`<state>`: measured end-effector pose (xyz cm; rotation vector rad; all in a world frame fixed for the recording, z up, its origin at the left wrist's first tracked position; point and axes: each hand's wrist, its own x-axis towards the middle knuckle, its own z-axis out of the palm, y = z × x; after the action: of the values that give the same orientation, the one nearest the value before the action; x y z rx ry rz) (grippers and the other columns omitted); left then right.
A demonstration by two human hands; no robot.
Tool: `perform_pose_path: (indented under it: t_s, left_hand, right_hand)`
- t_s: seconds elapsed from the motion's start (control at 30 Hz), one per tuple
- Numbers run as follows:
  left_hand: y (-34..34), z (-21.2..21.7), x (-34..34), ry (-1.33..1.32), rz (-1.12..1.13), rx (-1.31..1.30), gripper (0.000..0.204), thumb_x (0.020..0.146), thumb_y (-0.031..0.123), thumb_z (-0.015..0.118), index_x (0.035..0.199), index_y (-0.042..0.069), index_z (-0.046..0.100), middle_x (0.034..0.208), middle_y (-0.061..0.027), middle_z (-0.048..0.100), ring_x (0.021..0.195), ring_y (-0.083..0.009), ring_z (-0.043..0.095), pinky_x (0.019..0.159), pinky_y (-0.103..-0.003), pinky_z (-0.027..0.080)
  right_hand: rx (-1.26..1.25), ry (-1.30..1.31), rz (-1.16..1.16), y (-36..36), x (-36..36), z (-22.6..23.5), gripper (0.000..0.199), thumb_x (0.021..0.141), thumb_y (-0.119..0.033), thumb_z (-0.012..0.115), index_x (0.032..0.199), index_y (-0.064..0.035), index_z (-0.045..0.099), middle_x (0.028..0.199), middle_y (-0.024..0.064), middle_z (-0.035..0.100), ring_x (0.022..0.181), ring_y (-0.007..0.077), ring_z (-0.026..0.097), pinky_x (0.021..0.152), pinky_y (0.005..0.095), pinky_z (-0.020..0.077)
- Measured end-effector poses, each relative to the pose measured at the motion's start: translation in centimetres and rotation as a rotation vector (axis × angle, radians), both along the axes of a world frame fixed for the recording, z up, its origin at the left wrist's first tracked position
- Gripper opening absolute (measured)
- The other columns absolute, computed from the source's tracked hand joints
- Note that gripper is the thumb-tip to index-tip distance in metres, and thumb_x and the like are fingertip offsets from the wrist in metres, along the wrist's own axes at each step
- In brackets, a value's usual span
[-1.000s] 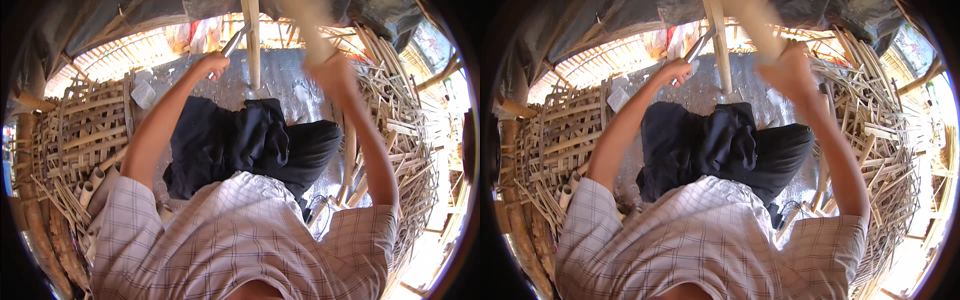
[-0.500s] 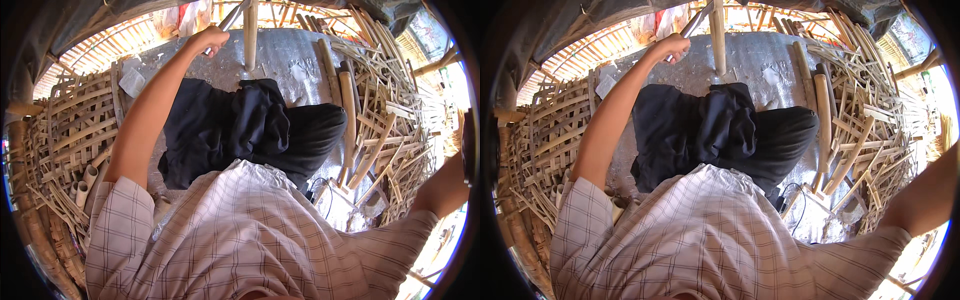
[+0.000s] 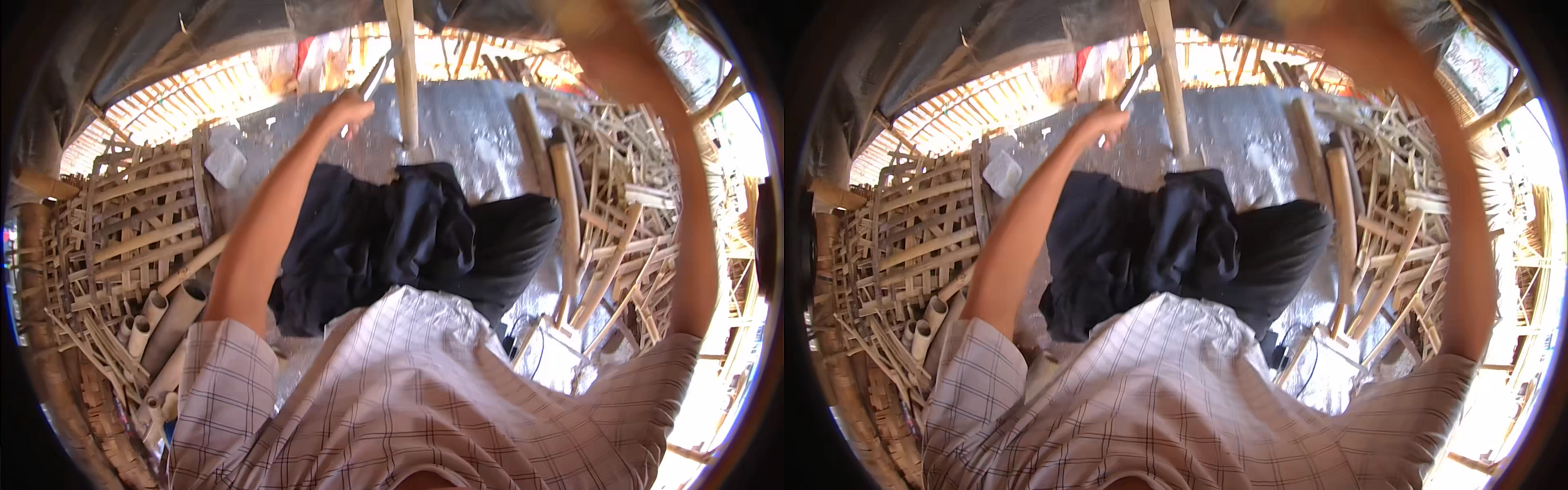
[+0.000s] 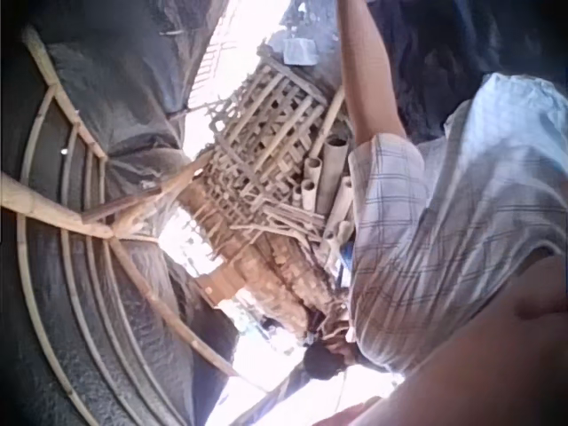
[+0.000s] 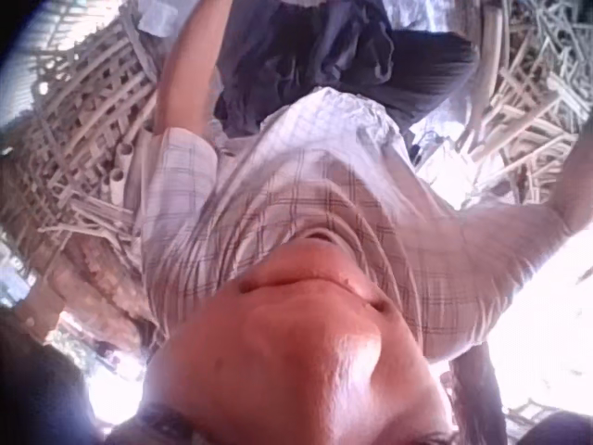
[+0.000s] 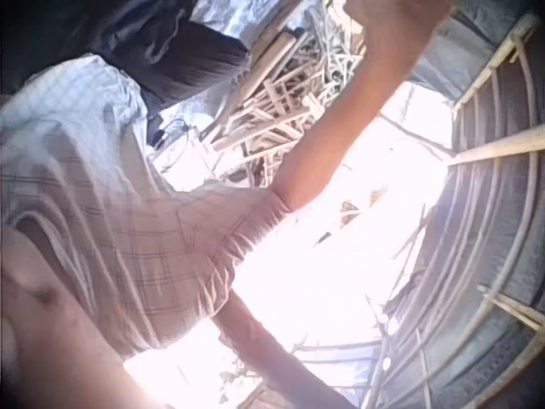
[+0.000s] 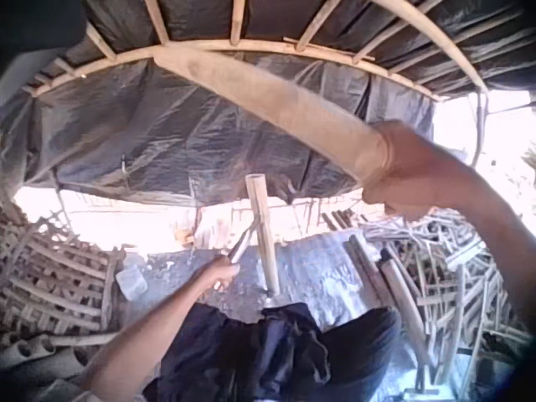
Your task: The person uses a long metal blade to smooth and shave the outer layer of a bamboo stalk while sitting in a workshop surrounded by bamboo scraps.
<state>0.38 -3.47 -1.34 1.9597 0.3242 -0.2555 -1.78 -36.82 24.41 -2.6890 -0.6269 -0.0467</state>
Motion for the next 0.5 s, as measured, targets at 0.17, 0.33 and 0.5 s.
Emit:
perform_pose_path:
  t_s: [0.17, 0.33, 0.5]
  left_hand:
    - [0.5, 1.0, 0.6, 0.189, -0.004, 0.048, 0.012, 0.083, 0.018, 0.057, 0.077, 0.007, 0.055, 0.059, 0.0036, 0.042, 0.044, -0.0093, 0.041, 0.041, -0.028, 0.032]
    - [-1.9, -0.9, 3.3, 0.034, -0.289, 0.247, 0.040, 0.090, 0.033, 0.055, 0.077, -0.004, 0.064, 0.065, -0.0152, 0.068, 0.058, -0.0263, 0.070, 0.050, -0.043, 0.054]
    - [-2.7, -5.8, 2.5, -0.092, -0.175, 0.310, 0.049, 0.087, 0.023, 0.053, 0.115, -0.016, 0.064, 0.064, -0.0225, 0.067, 0.049, -0.0300, 0.067, 0.049, -0.044, 0.056]
  right_hand:
    - [0.410, -0.529, 0.189, 0.6, -3.2, 0.6, 0.051, 0.066, -0.012, 0.079, 0.112, 0.0037, 0.065, 0.092, 0.0216, 0.071, 0.081, 0.0301, 0.072, 0.068, 0.0398, 0.0581]
    - [-0.046, -0.174, -0.042, -2.4, 2.8, -16.1, 0.058, 0.064, -0.015, 0.082, 0.114, 0.0068, 0.064, 0.097, 0.0239, 0.071, 0.093, 0.0318, 0.073, 0.078, 0.0396, 0.0586]
    - [-0.284, -0.112, 0.076, -1.9, 3.7, -12.8, 0.047, 0.060, -0.007, 0.079, 0.104, 0.0040, 0.066, 0.090, 0.0246, 0.071, 0.086, 0.0336, 0.075, 0.072, 0.0424, 0.0600]
